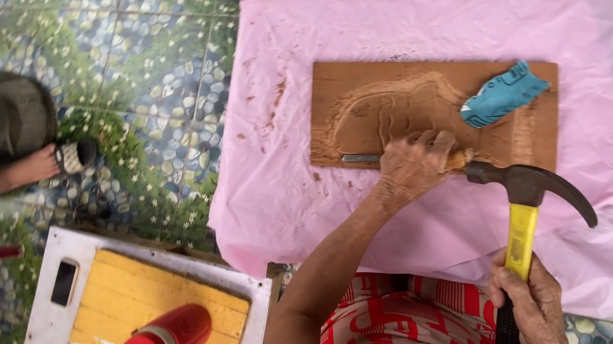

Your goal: The person carves a fish design into a wooden block using a hammer and chisel.

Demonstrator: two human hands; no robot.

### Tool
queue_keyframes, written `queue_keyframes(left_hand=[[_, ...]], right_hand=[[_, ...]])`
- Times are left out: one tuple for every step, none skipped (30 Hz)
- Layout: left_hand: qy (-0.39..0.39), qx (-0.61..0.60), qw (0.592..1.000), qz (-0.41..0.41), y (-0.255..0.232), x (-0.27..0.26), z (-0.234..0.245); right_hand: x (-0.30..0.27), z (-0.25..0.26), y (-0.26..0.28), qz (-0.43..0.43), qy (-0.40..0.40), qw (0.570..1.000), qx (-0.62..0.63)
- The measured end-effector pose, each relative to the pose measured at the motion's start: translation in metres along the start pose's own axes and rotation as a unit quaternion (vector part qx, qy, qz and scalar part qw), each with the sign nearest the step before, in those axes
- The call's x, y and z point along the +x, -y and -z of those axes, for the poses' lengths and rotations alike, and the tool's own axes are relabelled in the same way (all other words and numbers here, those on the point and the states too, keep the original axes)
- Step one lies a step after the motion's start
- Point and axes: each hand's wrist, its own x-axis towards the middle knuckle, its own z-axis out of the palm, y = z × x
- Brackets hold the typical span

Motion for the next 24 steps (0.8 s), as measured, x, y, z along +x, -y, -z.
queue_keyframes(left_hand=[[-0.001, 0.004, 1.0, 0.004, 0.001, -0.004, -0.003], [0.016, 0.004, 1.0, 0.02, 0.002, -0.007, -0.006], [0.036, 0.0, 0.999, 0.03, 0.001, -0.008, -0.011], [0.037, 0.0, 0.999, 0.029, 0.001, -0.009, -0.009], [0.038, -0.006, 0.999, 0.022, 0.002, -0.008, -0.009], [0.039, -0.012, 0.999, 0.016, 0.003, -0.008, -0.008], [0.039, -0.013, 0.999, 0.016, 0.003, -0.006, -0.007], [0.033, -0.012, 0.999, 0.013, 0.004, -0.004, -0.007], [0.029, -0.013, 0.999, 0.012, 0.002, -0.006, -0.007], [0.03, -0.015, 0.999, 0.014, 0.002, -0.007, -0.007], [0.041, -0.017, 0.999, 0.018, 0.002, -0.007, -0.007], [0.053, -0.02, 0.998, 0.022, 0.002, -0.005, -0.007], [0.053, -0.02, 0.998, 0.02, 0.002, -0.005, -0.007], [0.051, -0.021, 0.998, 0.021, 0.002, -0.004, -0.007], [0.048, -0.022, 0.998, 0.023, 0.001, -0.005, -0.007], [0.048, -0.021, 0.998, 0.022, 0.002, -0.003, -0.005], [0.041, -0.016, 0.999, 0.013, 0.002, -0.002, -0.003], [0.033, -0.011, 0.999, 0.004, 0.002, -0.002, -0.002], [0.033, -0.013, 0.999, 0.005, 0.001, -0.002, -0.002], [0.025, -0.01, 1.0, 0.002, 0.001, -0.002, -0.001], [0.018, -0.008, 1.0, -0.004, 0.001, -0.001, -0.001], [0.017, -0.011, 1.0, -0.005, 0.001, 0.001, 0.002], [0.003, -0.014, 1.0, -0.012, -0.001, 0.003, 0.006], [-0.012, -0.018, 1.0, -0.018, -0.002, 0.005, 0.01]], right_hand=[[0.001, -0.002, -0.002, -0.001, 0.006, 1.0, -0.002], [0.002, -0.002, -0.005, 0.003, 0.0, 1.0, -0.002], [0.001, -0.003, -0.007, 0.008, -0.013, 1.0, 0.001], [0.0, -0.004, -0.003, 0.007, -0.013, 1.0, 0.002], [0.0, -0.006, 0.0, 0.011, -0.013, 1.0, 0.0], [-0.001, -0.007, 0.002, 0.015, -0.013, 1.0, -0.002], [0.001, -0.006, 0.0, 0.016, -0.013, 1.0, -0.002], [0.002, -0.005, -0.002, -0.004, -0.009, 0.999, 0.033], [0.002, -0.001, -0.006, -0.027, -0.005, 0.997, 0.066], [0.003, -0.001, -0.009, -0.029, -0.006, 0.998, 0.064], [0.005, -0.001, -0.011, -0.046, -0.017, 0.995, 0.089], [0.006, -0.001, -0.012, -0.064, -0.029, 0.991, 0.114], [0.007, 0.001, -0.013, -0.063, -0.03, 0.991, 0.115], [0.007, 0.002, -0.014, -0.077, -0.028, 0.991, 0.109], [0.007, 0.004, -0.015, -0.09, -0.024, 0.99, 0.101], [0.006, 0.001, -0.011, -0.089, -0.024, 0.99, 0.102], [0.003, -0.001, -0.006, -0.063, -0.024, 0.997, 0.048], [0.001, -0.002, -0.002, -0.036, -0.024, 0.999, -0.006], [0.0, -0.001, -0.002, -0.036, -0.025, 0.999, -0.008], [-0.001, 0.001, -0.003, -0.019, -0.004, 1.0, 0.0], [-0.001, 0.002, -0.004, 0.0, 0.015, 1.0, 0.01], [-0.002, 0.001, 0.001, 0.0, 0.012, 1.0, 0.01], [-0.004, -0.001, 0.005, 0.006, 0.017, 1.0, 0.01], [-0.006, -0.002, 0.01, 0.012, 0.021, 1.0, 0.011]])
